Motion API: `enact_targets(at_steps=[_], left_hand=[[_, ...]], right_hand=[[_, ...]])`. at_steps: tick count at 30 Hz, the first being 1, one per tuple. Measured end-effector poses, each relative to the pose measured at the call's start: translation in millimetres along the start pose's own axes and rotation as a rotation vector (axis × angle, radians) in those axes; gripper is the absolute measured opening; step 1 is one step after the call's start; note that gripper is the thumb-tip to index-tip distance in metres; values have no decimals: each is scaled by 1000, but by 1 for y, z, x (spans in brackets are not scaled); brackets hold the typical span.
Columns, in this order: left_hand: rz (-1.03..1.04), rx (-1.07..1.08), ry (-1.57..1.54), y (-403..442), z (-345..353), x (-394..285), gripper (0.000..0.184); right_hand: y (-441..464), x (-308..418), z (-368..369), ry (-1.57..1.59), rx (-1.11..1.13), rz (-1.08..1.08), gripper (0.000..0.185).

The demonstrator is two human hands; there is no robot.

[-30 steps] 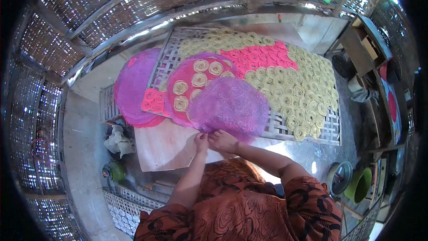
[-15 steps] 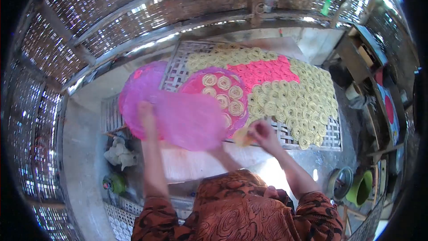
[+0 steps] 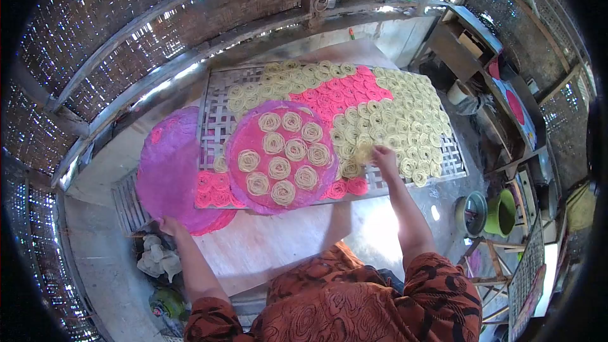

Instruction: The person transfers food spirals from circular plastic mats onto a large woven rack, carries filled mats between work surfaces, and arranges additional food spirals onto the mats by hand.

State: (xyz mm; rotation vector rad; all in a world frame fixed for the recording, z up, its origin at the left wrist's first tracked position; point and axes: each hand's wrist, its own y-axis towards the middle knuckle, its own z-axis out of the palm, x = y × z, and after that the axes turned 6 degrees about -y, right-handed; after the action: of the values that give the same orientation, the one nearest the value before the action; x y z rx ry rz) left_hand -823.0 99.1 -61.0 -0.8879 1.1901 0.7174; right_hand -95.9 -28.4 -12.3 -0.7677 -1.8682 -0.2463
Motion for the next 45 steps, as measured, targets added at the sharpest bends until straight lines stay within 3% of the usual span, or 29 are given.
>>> enact_targets(at_steps=[2,3,5,7,9,10,11,13,14,16,17,19,20,22,23,25,29,31,33,35,36,37,39,40,41,42,43,45], left_hand=[[-114,-332,5,4,-5,20,33],[-118,-331,5,-7,-4,15,33],[311,-608,861,-42,1,-4,40],[839,-83,564,-70,19,-8,35],[1068,387,520,-160,63,-41,34],[868,547,602,-196,88,-32,31],[862,833,467,-236,109,-27,28],[723,1346,608,-302,134,-16,30],[909,1451,661,-330,139,-12,33],[973,1478,873,-367,147,0,42],[973,1470,877,-372,150,8,42],[750,1365,975,-381,157,24,39],[759,1363,994,-381,159,26,37],[746,1370,995,-380,162,30,36],[729,1379,996,-379,162,32,34],[785,1404,1006,-378,163,34,32],[982,1461,894,-387,166,33,22],[418,1629,924,-406,168,12,18],[371,1671,782,-424,164,24,15],[103,1791,582,-438,167,41,15],[36,1823,607,-448,171,34,16],[35,1835,613,-457,175,27,16],[-93,1836,545,-469,182,27,17],[-94,1846,549,-476,184,27,17],[-225,1861,523,-482,186,30,18],[-358,1868,497,-489,186,32,19],[-362,1871,501,-496,184,38,19],[-724,1836,376,-510,178,59,24]], right_hand=[[-7,-7,2,-503,27,16,35],[-16,-5,5,-506,25,16,35],[-31,-2,18,-873,-135,-424,46],[-46,42,42,-814,-54,-478,48],[-40,56,78,-695,70,-614,45],[-38,68,97,-597,157,-676,44],[-34,75,113,-593,161,-680,44],[-23,78,139,-768,145,-816,39],[-13,71,147,-761,149,-822,39],[5,55,162,-1109,155,-521,30],[5,57,160,-1107,159,-527,30],[-4,67,143,-789,77,-685,25],[-13,71,136,-787,76,-685,25],[-34,73,123,-466,417,-765,22],[-46,70,115,-461,414,-756,22],[-64,59,91,-226,404,-426,19],[-68,47,-8,-154,211,-155,22],[-62,27,-41,-120,10,-131,25],[-62,25,-54,-17,-1,-167,25],[-62,27,-57,311,69,120,24],[-60,12,-52,410,113,163,24],[-59,-3,-49,370,139,163,25],[-60,-17,-43,5,184,166,28],[-64,-25,-35,-256,59,-14,29],[-67,-29,-27,-518,-66,-196,31],[-78,-5,-31,-528,-63,-285,31],[-84,13,-30,-528,-63,-278,31],[-92,36,-29,516,308,223,31]])
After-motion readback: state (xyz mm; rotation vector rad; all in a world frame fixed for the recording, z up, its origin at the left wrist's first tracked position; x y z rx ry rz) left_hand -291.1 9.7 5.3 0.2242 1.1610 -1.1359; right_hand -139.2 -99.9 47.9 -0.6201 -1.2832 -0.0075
